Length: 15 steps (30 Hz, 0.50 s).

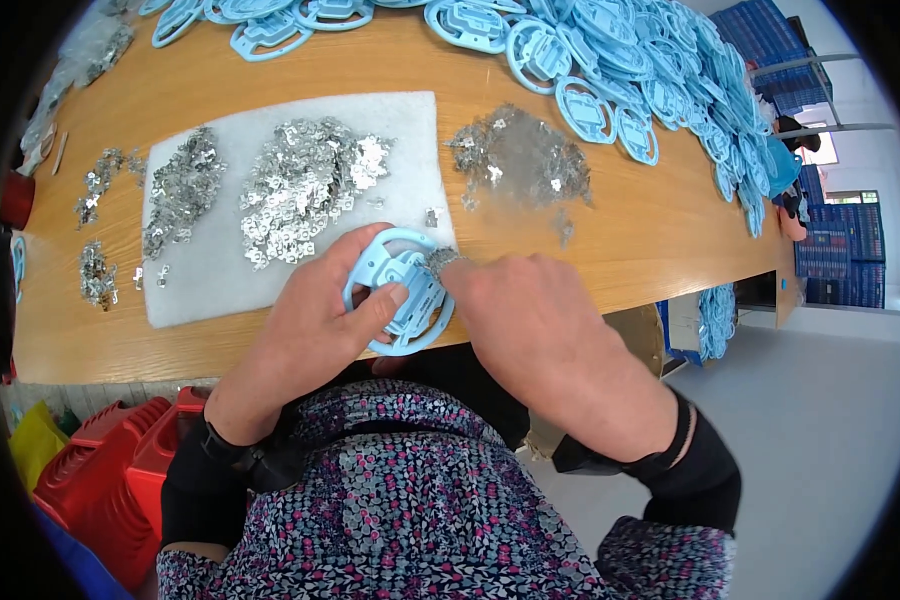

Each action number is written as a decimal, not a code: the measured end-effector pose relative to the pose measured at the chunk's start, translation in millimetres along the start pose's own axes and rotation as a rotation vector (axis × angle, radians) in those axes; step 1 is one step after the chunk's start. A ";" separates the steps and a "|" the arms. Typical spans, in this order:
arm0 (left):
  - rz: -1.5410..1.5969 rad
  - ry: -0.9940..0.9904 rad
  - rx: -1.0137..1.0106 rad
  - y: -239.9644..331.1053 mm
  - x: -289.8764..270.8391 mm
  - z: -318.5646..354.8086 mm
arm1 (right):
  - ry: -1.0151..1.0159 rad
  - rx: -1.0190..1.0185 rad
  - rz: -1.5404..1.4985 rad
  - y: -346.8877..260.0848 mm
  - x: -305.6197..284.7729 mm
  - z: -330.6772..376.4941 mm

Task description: Manually inserting small metal components into blue plastic frames on a workbench.

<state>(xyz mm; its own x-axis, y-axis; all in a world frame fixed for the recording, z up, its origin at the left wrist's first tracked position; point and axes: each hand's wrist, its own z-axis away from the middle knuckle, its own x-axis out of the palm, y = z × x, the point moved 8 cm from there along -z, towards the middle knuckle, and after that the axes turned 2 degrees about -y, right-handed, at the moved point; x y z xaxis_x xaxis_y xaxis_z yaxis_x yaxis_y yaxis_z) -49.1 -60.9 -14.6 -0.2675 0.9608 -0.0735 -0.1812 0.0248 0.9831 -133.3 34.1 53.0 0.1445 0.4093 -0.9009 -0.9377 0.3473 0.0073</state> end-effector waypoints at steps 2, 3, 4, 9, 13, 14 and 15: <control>0.060 -0.017 -0.025 -2.5 1.9 0.7 | 0.010 -0.069 -0.005 -4.9 -12.5 -2.4; 0.119 -0.022 -0.044 -4.0 2.6 -0.1 | 0.026 -0.145 0.000 -10.4 -18.0 -2.0; 0.116 -0.021 -0.038 -5.9 3.7 -0.8 | 0.032 -0.144 0.002 -10.4 -19.3 -1.2; 0.277 0.025 -0.059 -14.4 2.1 0.4 | 0.104 -0.116 -0.016 2.5 -5.3 2.2; 0.429 -0.039 -0.124 -11.4 0.7 3.0 | 0.280 0.089 -0.344 30.7 14.8 14.2; 0.495 -0.077 -0.135 -9.7 3.2 3.9 | 0.336 0.121 -0.611 42.2 28.6 14.0; 0.561 -0.109 -0.150 -9.0 5.5 5.3 | 0.386 0.145 -0.881 50.3 38.6 13.7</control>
<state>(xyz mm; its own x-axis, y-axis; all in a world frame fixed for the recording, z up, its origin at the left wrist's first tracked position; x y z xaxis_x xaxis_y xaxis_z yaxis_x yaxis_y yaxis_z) -44.0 -54.4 -22.9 -0.2635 0.8391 0.4760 -0.1743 -0.5267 0.8320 -170.6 78.9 24.5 0.6385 -0.3430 -0.6890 -0.4911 0.5078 -0.7078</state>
